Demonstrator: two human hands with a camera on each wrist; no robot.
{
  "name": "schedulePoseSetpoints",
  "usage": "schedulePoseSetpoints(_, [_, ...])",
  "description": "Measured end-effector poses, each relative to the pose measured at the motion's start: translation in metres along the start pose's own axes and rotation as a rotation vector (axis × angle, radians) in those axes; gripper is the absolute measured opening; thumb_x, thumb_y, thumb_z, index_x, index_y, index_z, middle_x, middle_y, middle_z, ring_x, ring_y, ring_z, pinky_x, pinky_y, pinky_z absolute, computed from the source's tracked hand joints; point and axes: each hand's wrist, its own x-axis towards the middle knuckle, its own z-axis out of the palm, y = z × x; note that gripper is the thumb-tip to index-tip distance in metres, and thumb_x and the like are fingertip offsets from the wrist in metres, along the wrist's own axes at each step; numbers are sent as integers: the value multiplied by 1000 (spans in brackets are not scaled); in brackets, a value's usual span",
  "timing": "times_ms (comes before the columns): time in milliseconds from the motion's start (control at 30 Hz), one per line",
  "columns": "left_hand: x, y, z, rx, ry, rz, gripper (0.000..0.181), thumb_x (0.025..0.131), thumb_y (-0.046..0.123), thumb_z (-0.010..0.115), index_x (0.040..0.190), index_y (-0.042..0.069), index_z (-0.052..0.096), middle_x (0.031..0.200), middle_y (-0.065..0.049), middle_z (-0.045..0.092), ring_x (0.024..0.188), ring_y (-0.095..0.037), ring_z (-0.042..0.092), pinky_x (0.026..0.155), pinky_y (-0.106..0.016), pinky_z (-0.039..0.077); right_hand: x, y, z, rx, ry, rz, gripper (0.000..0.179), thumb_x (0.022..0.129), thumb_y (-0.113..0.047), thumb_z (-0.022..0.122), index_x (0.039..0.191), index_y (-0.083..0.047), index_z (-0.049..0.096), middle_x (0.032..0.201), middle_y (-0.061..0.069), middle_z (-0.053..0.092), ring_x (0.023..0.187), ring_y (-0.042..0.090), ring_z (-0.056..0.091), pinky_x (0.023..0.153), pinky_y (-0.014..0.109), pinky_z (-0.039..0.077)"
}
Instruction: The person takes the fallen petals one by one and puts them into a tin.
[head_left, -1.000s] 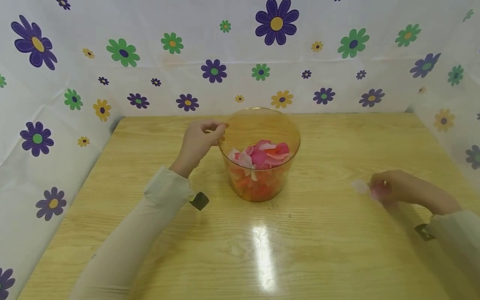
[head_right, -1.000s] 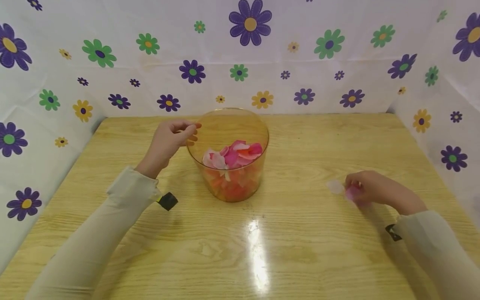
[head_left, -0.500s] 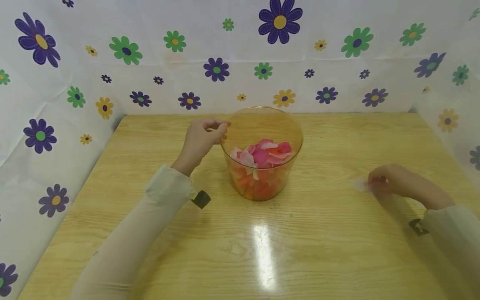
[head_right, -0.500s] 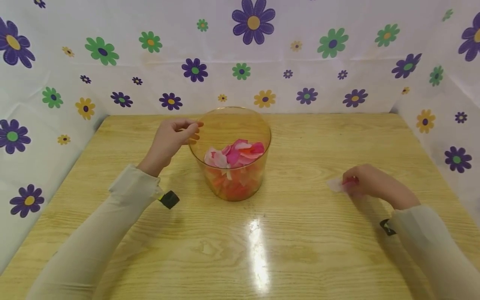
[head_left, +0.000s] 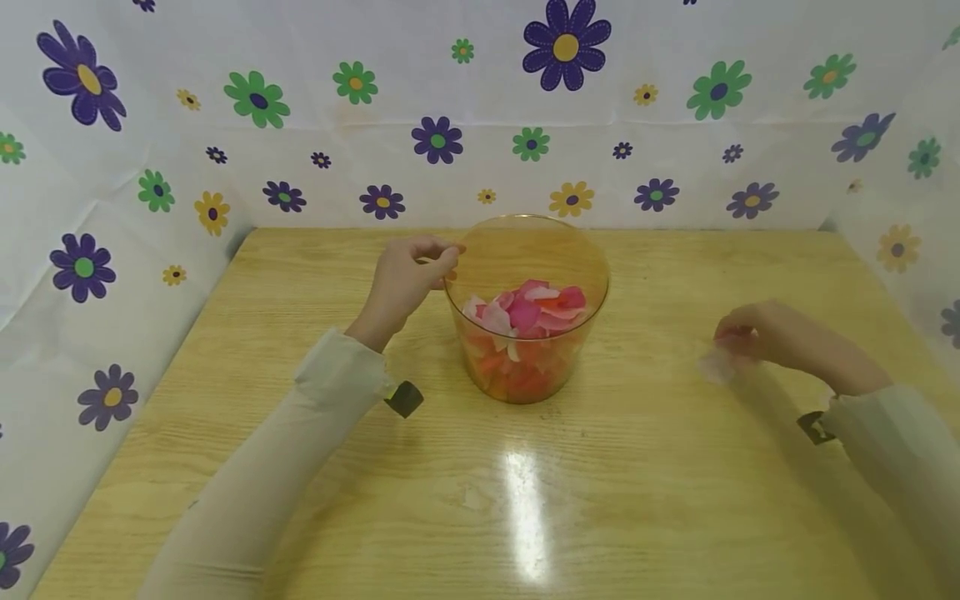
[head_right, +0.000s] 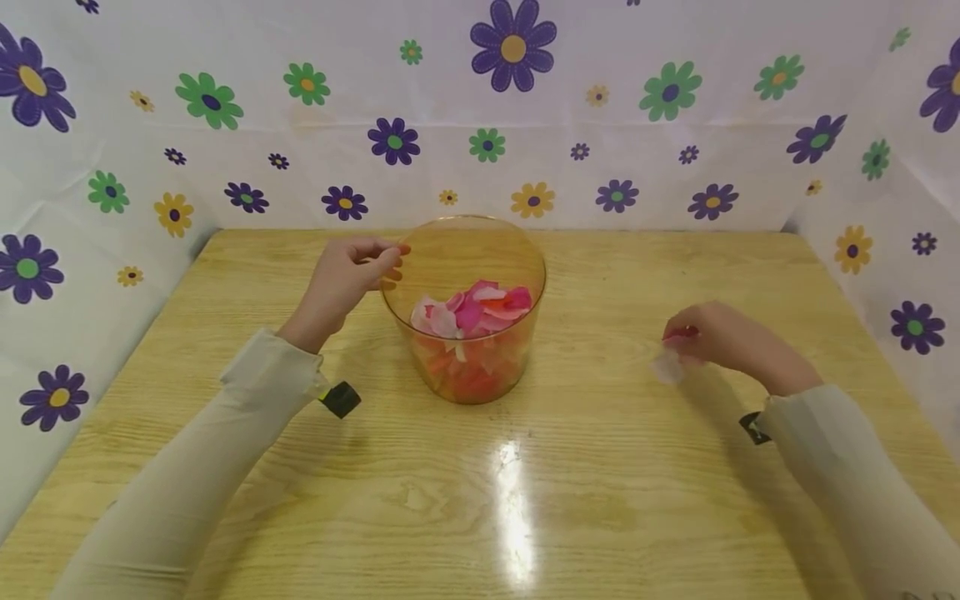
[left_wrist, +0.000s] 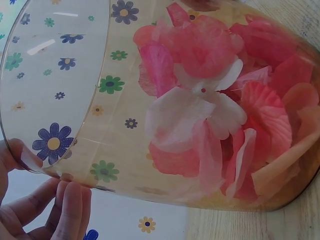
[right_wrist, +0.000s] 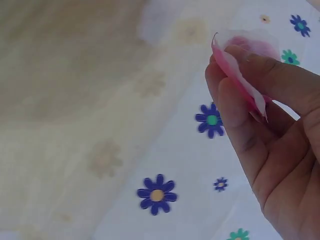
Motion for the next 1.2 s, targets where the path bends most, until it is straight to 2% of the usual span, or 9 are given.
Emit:
schedulePoseSetpoints(200, [-1, 0, -1, 6, 1, 1, 27, 94, 22, 56, 110, 3, 67, 122, -7, 64, 85, -16, 59, 83, -31, 55, 21, -28, -23, -29, 57, -57, 13, 79, 5, 67, 85, -6, 71, 81, 3, 70, 66, 6, 57, 59, 19, 50])
schedulePoseSetpoints(400, [-1, -1, -2, 12, 0, -2, 27, 94, 22, 56, 111, 4, 67, 121, -8, 64, 86, -16, 59, 83, -31, 55, 42, -63, -47, -78, 150, -146, 13, 78, 3, 70, 86, -8, 71, 84, 2, 70, 73, 14, 62, 66, 24, 53])
schedulePoseSetpoints(600, [-1, -1, -2, 7, 2, 4, 29, 93, 24, 57, 112, 3, 66, 118, -11, 64, 84, -15, 59, 83, -31, 55, 64, -102, -62, -48, 273, -256, 14, 80, 2, 70, 89, -8, 71, 86, 1, 71, 75, 12, 64, 69, 23, 54])
schedulePoseSetpoints(700, [-2, -1, -3, 1, 1, 10, 29, 93, 23, 57, 111, 3, 66, 119, -10, 64, 82, -14, 58, 83, -31, 55, 76, -120, -63, -28, 305, -308, 14, 80, 0, 70, 92, -8, 72, 87, 2, 71, 77, 12, 64, 70, 20, 53])
schedulePoseSetpoints(833, [-1, -2, -2, -3, 0, 15, 28, 94, 22, 56, 111, 2, 66, 120, -9, 64, 82, -14, 59, 83, -31, 55, 91, -139, -58, -2, 293, -375, 13, 80, 0, 70, 92, -6, 72, 88, 4, 71, 78, 14, 64, 70, 21, 53])
schedulePoseSetpoints(1000, [-1, -3, -1, -1, 0, 13, 29, 93, 25, 57, 112, 3, 66, 117, -11, 64, 85, -16, 60, 82, -31, 55, 105, -154, -50, 37, 216, -415, 17, 80, -2, 70, 97, -5, 71, 92, 6, 70, 83, 17, 64, 72, 31, 56])
schedulePoseSetpoints(1200, [-1, -2, -2, 1, 4, 13, 30, 93, 25, 57, 113, 5, 66, 115, -12, 64, 86, -17, 61, 81, -30, 55, 111, -164, -46, 52, 139, -393, 22, 80, -5, 72, 102, -7, 70, 99, 7, 70, 89, 19, 65, 74, 33, 57])
